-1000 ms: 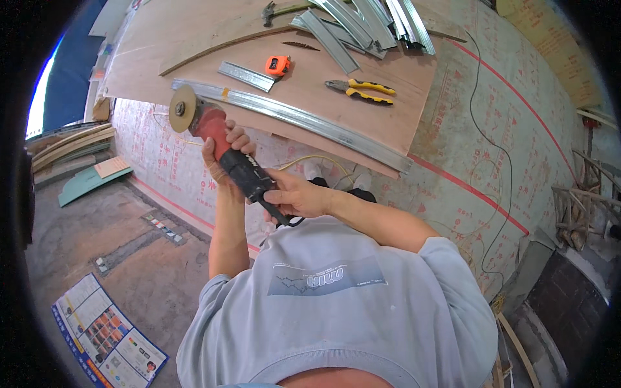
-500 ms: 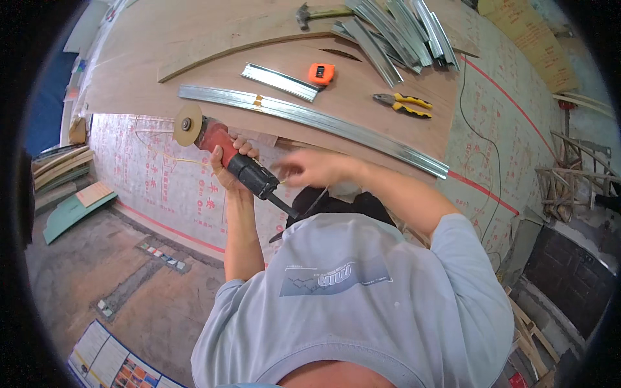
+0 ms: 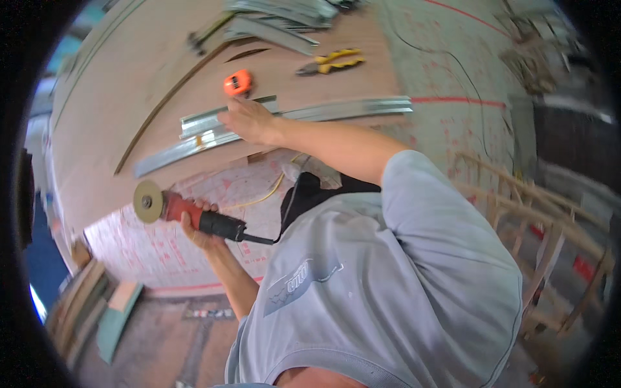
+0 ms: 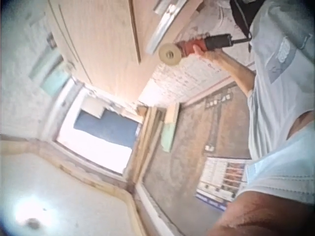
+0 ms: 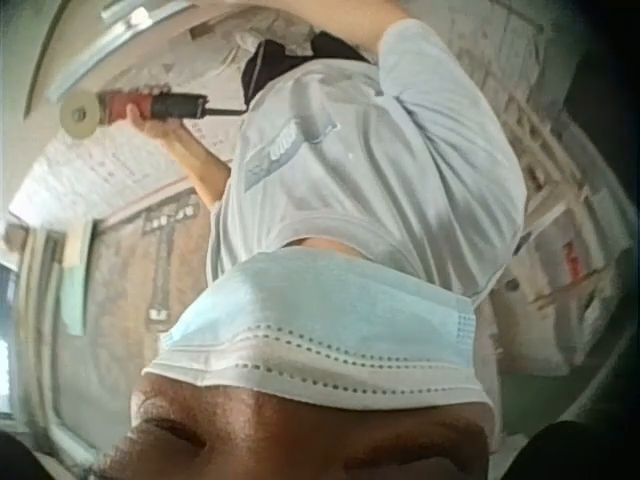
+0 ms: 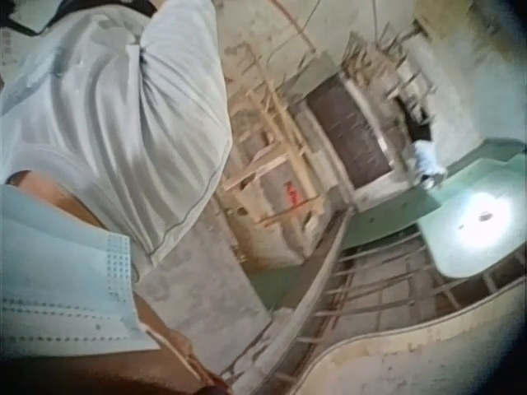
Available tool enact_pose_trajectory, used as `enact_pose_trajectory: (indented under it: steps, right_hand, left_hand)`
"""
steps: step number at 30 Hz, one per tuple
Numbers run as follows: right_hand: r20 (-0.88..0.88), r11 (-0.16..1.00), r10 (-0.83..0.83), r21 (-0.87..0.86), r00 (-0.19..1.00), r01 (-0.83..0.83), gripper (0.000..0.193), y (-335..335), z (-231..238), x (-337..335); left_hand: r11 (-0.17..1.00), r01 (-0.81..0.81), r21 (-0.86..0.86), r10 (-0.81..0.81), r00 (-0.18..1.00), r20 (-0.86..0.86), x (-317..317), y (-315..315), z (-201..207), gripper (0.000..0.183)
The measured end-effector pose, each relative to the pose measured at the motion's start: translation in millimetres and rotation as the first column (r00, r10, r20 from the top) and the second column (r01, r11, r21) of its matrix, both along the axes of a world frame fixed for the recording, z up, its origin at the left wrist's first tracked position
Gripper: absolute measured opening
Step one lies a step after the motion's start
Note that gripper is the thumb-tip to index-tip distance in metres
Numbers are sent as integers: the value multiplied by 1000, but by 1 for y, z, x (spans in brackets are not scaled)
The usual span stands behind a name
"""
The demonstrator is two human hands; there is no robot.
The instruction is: Cutting metal studs to size using an electric angle grinder on a workbench.
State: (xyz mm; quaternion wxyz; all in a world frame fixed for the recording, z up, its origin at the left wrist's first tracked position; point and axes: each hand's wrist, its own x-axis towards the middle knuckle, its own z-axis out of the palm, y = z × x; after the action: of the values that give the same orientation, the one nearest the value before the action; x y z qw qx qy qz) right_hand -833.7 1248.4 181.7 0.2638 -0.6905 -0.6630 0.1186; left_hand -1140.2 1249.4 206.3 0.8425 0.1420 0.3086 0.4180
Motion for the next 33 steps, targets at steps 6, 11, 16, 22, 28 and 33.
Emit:
enact_pose_trajectory:
  steps: [6,11,16,22,28,33]
  right_hand:
    - [314,973,-204,-39,927,227,19,-202,6,105]
    - [300,969,-206,-70,931,237,36,-273,-9,144]
    - [266,972,-223,-18,938,236,35,-303,-3,151]
    - [201,954,-297,15,934,300,32,-296,-2,144]
    - [193,953,-291,-26,937,302,27,-290,5,145]
    - [228,968,-228,-48,946,245,25,-286,10,146]
  left_hand:
    - [983,181,33,-181,983,7,37,-10,-9,45]
    - [954,290,68,-291,957,6,90,-45,27,46]
    - [907,410,95,-404,911,-76,130,-90,87,48]
    - [875,471,110,-453,878,-158,155,-115,110,48]
    - [861,498,101,-481,863,-155,161,-122,113,46]
    - [856,510,84,-496,856,-145,163,-124,113,45]
